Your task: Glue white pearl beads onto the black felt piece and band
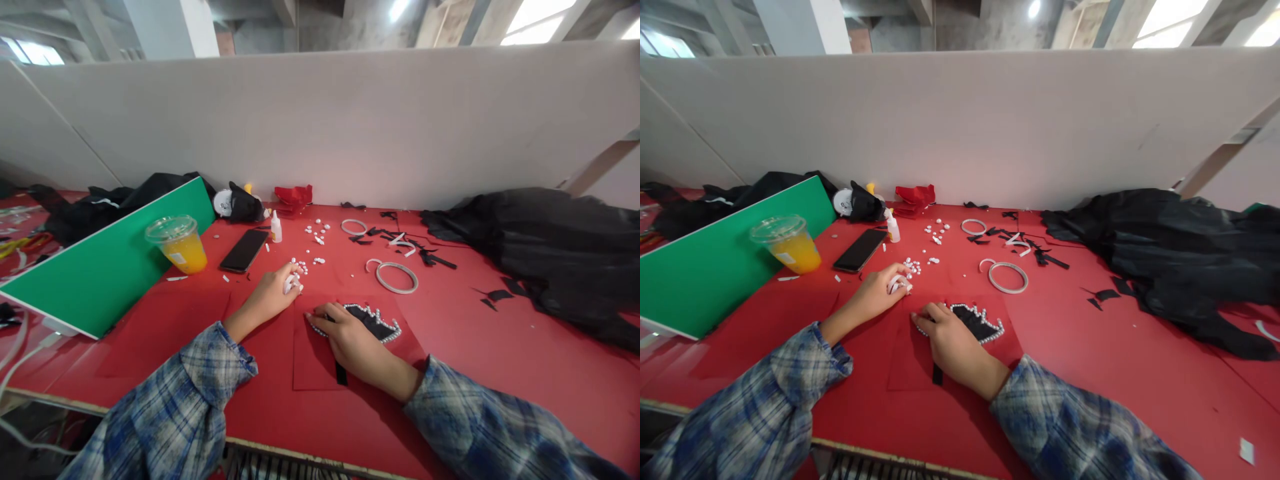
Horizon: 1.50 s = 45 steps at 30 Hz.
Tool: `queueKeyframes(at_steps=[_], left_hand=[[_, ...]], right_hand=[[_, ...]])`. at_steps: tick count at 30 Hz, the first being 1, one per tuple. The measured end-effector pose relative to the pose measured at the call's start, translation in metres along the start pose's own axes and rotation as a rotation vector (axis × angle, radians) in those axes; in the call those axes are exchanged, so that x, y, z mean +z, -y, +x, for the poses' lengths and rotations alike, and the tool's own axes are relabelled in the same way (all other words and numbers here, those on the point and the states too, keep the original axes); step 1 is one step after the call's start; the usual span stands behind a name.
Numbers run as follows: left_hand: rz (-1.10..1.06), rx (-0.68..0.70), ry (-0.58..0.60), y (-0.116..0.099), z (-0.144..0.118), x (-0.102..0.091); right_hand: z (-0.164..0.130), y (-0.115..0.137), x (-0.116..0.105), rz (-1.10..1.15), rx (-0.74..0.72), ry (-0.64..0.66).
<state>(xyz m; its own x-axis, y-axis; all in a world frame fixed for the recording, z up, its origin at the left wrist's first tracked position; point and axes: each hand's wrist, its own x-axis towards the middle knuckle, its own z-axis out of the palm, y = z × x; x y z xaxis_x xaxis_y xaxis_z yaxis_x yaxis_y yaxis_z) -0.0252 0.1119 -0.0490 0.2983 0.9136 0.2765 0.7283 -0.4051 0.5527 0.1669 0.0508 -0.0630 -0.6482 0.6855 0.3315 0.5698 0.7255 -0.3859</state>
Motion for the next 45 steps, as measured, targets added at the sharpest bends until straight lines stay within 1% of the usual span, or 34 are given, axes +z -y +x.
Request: queueKeyframes(at_steps=[4,9,11,13,16,18,20,22,24,26,28,30,31,32,35,36,38,39,41,45], left_hand=[[0.013,0.005,-0.005,0.002,0.0,0.001],[0.026,0.024,-0.011,0.003,0.0,0.001],[0.023,0.02,-0.007,0.002,0.0,0.001],[0.019,0.011,-0.004,0.001,0.001,0.0],[-0.014,-0.012,-0.018,-0.001,0.002,-0.002],[-0.114,-0.029,-0.023,-0.001,0.002,-0.003],[-0.299,-0.045,0.021,-0.002,0.003,-0.003],[-0.497,-0.075,0.101,-0.003,0.003,-0.004],[-0.619,-0.128,0.157,-0.007,0.003,-0.005],[-0.67,-0.182,0.163,-0.011,0.002,-0.008],[-0.714,-0.218,0.151,-0.016,0.001,-0.01],[-0.749,-0.228,0.144,-0.019,-0.001,-0.011],[-0.752,-0.221,0.146,-0.02,-0.002,-0.011],[-0.746,-0.205,0.151,-0.021,-0.003,-0.011],[-0.704,-0.126,0.19,-0.023,-0.006,-0.01],[-0.694,-0.103,0.203,-0.024,-0.006,-0.01],[-0.683,-0.073,0.222,-0.027,-0.008,-0.01],[-0.682,-0.068,0.229,-0.028,-0.008,-0.011],[-0.69,-0.068,0.257,-0.031,-0.009,-0.013],[-0.691,-0.091,0.295,-0.037,-0.009,-0.016]], right_hand=[[-0.002,-0.002,-0.002,0.058,0.006,-0.017],[-0.005,-0.008,0.002,0.084,0.004,-0.05],[-0.005,-0.01,0.003,0.081,-0.001,-0.093],[-0.003,-0.012,0.0,0.079,0.028,-0.168],[0.001,-0.022,-0.011,0.096,0.156,-0.289],[0.003,-0.033,-0.023,0.11,0.3,-0.362],[0.005,-0.047,-0.036,0.108,0.454,-0.431],[0.006,-0.06,-0.048,0.067,0.571,-0.455],[0.009,-0.07,-0.056,-0.03,0.681,-0.457],[0.012,-0.075,-0.059,-0.117,0.73,-0.452],[0.016,-0.071,-0.056,-0.125,0.673,-0.49],[0.018,-0.06,-0.048,0.006,0.543,-0.522],[0.019,-0.052,-0.043,0.143,0.475,-0.489],[0.019,-0.044,-0.038,0.293,0.439,-0.416],[0.019,-0.021,-0.027,0.694,0.479,-0.181],[0.018,-0.016,-0.026,0.817,0.505,-0.136],[0.017,-0.011,-0.026,0.992,0.557,-0.125],[0.017,-0.01,-0.027,1.034,0.577,-0.14],[0.016,-0.011,-0.029,1.037,0.589,-0.179],[0.016,-0.015,-0.027,0.877,0.552,-0.25]])
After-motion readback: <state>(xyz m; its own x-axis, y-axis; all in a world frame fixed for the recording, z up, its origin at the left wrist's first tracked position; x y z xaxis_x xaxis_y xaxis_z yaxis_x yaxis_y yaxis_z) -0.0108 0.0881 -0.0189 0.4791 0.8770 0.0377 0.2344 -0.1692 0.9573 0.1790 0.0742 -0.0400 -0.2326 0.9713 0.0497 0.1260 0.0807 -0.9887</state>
